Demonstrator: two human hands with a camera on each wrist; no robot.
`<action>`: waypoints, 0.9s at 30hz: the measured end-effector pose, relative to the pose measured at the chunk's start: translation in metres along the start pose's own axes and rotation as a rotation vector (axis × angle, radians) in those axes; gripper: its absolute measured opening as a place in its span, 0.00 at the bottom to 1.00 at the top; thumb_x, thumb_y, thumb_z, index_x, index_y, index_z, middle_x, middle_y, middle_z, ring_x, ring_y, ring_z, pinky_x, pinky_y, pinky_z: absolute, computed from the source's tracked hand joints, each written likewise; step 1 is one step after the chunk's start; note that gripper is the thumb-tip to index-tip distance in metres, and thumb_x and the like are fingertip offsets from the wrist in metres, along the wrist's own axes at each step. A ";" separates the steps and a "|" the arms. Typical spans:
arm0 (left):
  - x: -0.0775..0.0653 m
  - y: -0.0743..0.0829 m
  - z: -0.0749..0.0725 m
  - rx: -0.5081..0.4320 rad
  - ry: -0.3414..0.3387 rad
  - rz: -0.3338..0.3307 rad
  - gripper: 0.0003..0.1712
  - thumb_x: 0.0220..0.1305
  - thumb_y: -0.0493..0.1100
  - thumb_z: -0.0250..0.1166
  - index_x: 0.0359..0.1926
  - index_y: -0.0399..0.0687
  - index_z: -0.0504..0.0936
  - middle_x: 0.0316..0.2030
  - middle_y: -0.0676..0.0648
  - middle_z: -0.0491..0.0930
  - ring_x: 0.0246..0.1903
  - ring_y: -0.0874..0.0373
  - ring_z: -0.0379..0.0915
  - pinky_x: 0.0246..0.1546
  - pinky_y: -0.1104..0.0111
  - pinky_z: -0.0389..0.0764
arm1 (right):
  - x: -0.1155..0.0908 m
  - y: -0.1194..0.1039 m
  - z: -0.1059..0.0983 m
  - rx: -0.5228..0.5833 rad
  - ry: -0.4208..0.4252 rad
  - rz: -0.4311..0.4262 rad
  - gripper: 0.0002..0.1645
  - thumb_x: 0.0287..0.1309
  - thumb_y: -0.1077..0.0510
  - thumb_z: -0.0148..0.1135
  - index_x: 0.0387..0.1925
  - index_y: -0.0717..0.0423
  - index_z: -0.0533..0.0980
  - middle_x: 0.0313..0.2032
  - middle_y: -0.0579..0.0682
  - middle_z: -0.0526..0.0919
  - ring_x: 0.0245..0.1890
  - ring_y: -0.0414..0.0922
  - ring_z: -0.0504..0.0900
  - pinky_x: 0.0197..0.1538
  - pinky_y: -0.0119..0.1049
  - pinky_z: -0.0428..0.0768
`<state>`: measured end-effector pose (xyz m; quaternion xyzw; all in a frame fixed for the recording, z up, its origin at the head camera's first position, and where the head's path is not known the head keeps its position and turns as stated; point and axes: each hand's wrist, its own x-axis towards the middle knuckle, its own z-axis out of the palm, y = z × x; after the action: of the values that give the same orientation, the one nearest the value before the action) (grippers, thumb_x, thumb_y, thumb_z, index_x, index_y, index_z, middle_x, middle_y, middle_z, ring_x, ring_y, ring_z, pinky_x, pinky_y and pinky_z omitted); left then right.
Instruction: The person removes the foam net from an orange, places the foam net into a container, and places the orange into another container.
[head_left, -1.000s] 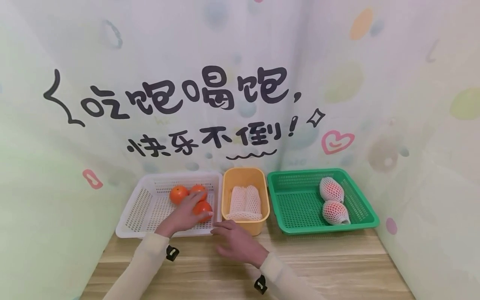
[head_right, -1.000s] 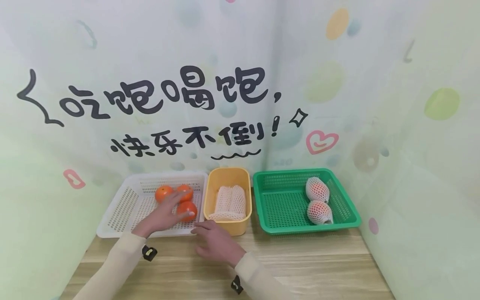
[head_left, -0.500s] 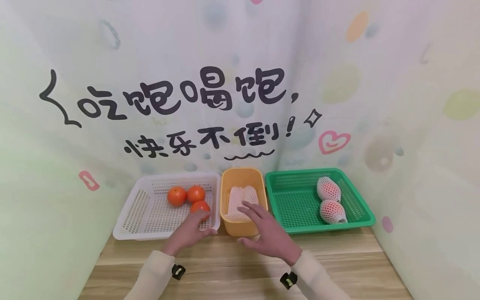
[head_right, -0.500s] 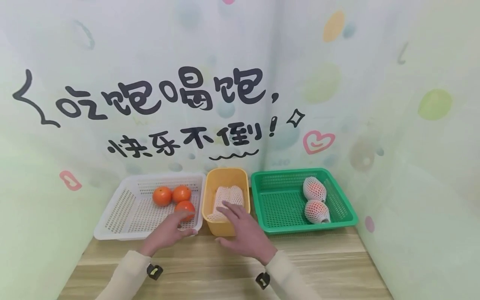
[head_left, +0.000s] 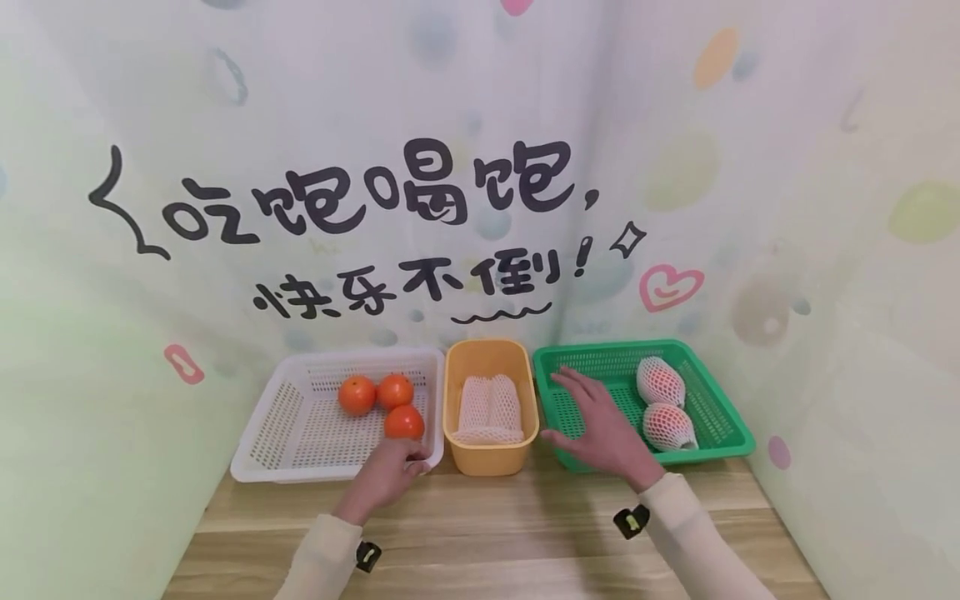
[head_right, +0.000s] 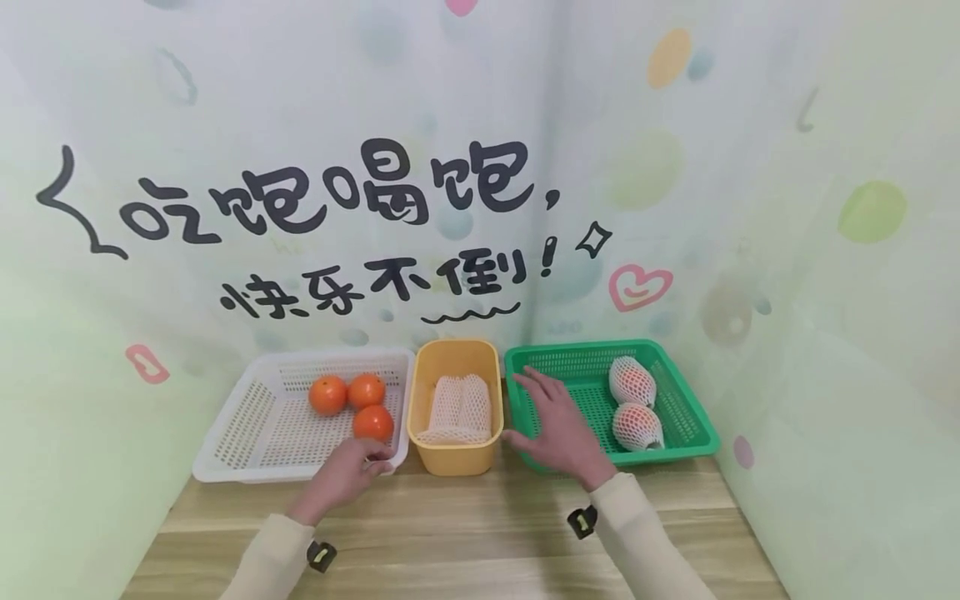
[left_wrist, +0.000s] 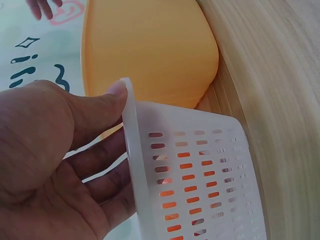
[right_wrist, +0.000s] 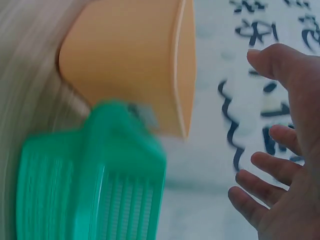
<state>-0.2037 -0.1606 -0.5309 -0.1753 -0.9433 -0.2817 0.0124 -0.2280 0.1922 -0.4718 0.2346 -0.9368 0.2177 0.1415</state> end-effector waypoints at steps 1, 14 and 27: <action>0.000 0.000 0.001 0.001 0.008 0.001 0.07 0.55 0.40 0.68 0.36 0.47 0.85 0.33 0.53 0.83 0.36 0.59 0.78 0.40 0.62 0.80 | 0.001 0.007 -0.002 -0.004 -0.003 0.015 0.51 0.45 0.36 0.68 0.68 0.45 0.59 0.69 0.51 0.59 0.66 0.54 0.59 0.58 0.55 0.72; -0.003 0.002 0.008 -0.021 0.060 -0.065 0.06 0.53 0.38 0.69 0.35 0.48 0.84 0.31 0.54 0.82 0.36 0.60 0.77 0.40 0.62 0.80 | -0.007 0.093 -0.019 -0.071 -0.125 0.251 0.55 0.47 0.34 0.66 0.69 0.54 0.56 0.68 0.64 0.57 0.65 0.65 0.58 0.56 0.66 0.67; -0.003 0.003 0.007 -0.058 0.027 -0.128 0.07 0.55 0.38 0.68 0.37 0.50 0.84 0.30 0.56 0.80 0.31 0.63 0.70 0.37 0.67 0.78 | -0.027 0.143 -0.025 -0.147 -0.340 0.452 0.52 0.47 0.35 0.65 0.63 0.66 0.62 0.58 0.76 0.66 0.56 0.75 0.63 0.52 0.67 0.68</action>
<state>-0.1995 -0.1558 -0.5359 -0.1110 -0.9438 -0.3113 0.0020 -0.2731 0.3281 -0.5094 0.0421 -0.9888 0.1328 -0.0532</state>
